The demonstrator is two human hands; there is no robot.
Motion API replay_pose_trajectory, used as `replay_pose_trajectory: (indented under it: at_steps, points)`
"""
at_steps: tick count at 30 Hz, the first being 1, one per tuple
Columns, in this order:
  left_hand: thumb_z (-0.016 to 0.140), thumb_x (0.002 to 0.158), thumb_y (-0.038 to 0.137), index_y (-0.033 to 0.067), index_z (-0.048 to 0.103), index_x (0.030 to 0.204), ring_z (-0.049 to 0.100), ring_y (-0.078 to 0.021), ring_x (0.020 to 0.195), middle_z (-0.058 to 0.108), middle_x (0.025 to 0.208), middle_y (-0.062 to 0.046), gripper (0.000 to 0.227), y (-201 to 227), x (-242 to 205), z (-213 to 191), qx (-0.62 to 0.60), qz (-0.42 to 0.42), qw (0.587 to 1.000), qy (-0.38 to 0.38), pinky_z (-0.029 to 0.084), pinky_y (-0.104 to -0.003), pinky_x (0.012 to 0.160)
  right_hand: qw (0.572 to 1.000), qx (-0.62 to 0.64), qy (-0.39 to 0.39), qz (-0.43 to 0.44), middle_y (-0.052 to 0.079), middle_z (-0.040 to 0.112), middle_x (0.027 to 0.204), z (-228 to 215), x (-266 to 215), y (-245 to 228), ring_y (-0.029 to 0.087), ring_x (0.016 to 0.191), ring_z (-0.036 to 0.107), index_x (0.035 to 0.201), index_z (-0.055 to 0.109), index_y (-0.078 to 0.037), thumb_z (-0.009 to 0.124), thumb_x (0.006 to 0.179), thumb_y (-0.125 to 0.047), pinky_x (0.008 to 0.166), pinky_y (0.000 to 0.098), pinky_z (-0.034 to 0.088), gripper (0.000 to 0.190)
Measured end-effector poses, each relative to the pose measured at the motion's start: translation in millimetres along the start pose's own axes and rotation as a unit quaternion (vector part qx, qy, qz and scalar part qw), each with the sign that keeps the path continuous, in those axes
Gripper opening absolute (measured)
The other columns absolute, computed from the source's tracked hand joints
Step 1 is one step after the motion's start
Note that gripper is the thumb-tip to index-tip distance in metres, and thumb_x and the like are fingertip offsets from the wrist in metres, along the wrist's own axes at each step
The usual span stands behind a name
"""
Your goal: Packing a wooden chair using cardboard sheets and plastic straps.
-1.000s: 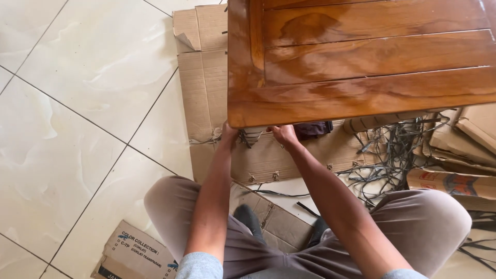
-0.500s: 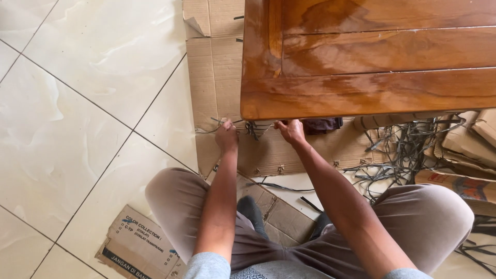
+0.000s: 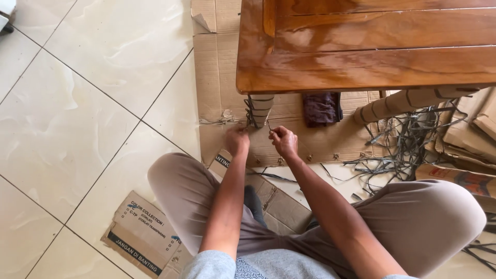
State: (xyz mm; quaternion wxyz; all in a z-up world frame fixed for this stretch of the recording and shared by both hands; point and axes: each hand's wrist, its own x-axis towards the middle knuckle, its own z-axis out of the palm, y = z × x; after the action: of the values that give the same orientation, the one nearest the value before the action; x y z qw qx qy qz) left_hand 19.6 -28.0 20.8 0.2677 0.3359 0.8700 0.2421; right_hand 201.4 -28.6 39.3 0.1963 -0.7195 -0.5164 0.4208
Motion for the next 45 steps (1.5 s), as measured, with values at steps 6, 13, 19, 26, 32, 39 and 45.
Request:
replay_pose_trajectory:
  at_steps: [6, 13, 19, 26, 32, 39, 45]
  points:
    - [0.074, 0.080, 0.046, 0.0210, 0.080, 0.095, 0.075, -0.0282, 0.098, 0.078, 0.087, -0.002, 0.029, -36, 14, 54, -0.048, -0.056, 0.995, -0.071, 0.055, -0.040, 0.090, 0.994, -0.095, 0.005, -0.047, -0.004, 0.079, 0.082, -26, -45, -39, 0.031, 0.090, 0.075, 0.103, 0.077, -0.026, 0.068, 0.091, -0.037, 0.082, 0.0476, 0.057, 0.018]
    - [0.081, 0.073, 0.019, 0.0105, 0.072, 0.083, 0.066, -0.0119, 0.058, 0.066, 0.065, -0.004, 0.015, -6, -28, 24, -0.364, -0.169, 0.912, -0.082, 0.051, -0.022, 0.050, 0.990, -0.131, -0.005, -0.056, -0.004, 0.079, 0.087, -16, -49, -28, 0.030, 0.095, 0.075, 0.103, 0.075, -0.028, 0.068, 0.091, -0.040, 0.086, 0.0481, 0.058, 0.018]
    - [0.077, 0.084, 0.019, 0.0112, 0.072, 0.095, 0.064, -0.0071, 0.058, 0.072, 0.073, -0.003, 0.014, -2, -31, 20, -0.384, -0.178, 0.895, -0.139, 0.049, -0.019, 0.047, 0.986, -0.151, -0.007, -0.075, -0.004, 0.078, 0.086, -13, -47, -27, 0.030, 0.093, 0.075, 0.103, 0.074, -0.030, 0.067, 0.091, -0.041, 0.085, 0.0495, 0.059, 0.018]
    - [0.078, 0.078, 0.020, 0.0177, 0.077, 0.090, 0.063, -0.0062, 0.058, 0.069, 0.068, 0.000, 0.012, -2, -34, 19, -0.325, -0.166, 0.918, -0.155, 0.051, -0.020, 0.050, 0.972, -0.214, -0.054, -0.081, 0.003, 0.078, 0.087, -18, -53, -44, 0.035, 0.091, 0.075, 0.104, 0.070, -0.029, 0.057, 0.096, -0.040, 0.084, 0.0511, 0.059, 0.019]
    - [0.080, 0.069, 0.034, 0.0329, 0.081, 0.082, 0.064, -0.0075, 0.064, 0.069, 0.063, 0.005, 0.014, -26, -17, 52, -0.215, -0.124, 0.957, -0.150, 0.050, -0.020, 0.063, 0.954, -0.271, -0.096, -0.089, 0.012, 0.076, 0.087, -19, -48, -53, 0.040, 0.089, 0.075, 0.100, 0.066, -0.025, 0.049, 0.098, -0.034, 0.082, 0.0508, 0.059, 0.019]
    - [0.078, 0.076, 0.043, 0.0338, 0.082, 0.092, 0.073, -0.0225, 0.094, 0.078, 0.085, 0.001, 0.019, -21, -18, 41, -0.145, -0.102, 0.971, -0.163, 0.055, -0.031, 0.085, 0.957, -0.239, -0.108, -0.123, 0.017, 0.074, 0.085, -10, -50, -62, 0.042, 0.089, 0.074, 0.099, 0.065, -0.024, 0.052, 0.098, -0.032, 0.081, 0.0536, 0.058, 0.016]
    - [0.078, 0.077, 0.041, 0.0313, 0.082, 0.091, 0.073, -0.0254, 0.098, 0.078, 0.090, -0.002, 0.018, -23, -13, 41, -0.152, -0.093, 0.970, -0.168, 0.054, -0.034, 0.085, 0.970, -0.184, -0.100, -0.123, 0.012, 0.076, 0.084, -8, -55, -68, 0.043, 0.090, 0.074, 0.097, 0.066, -0.019, 0.052, 0.098, -0.033, 0.080, 0.0575, 0.056, 0.019]
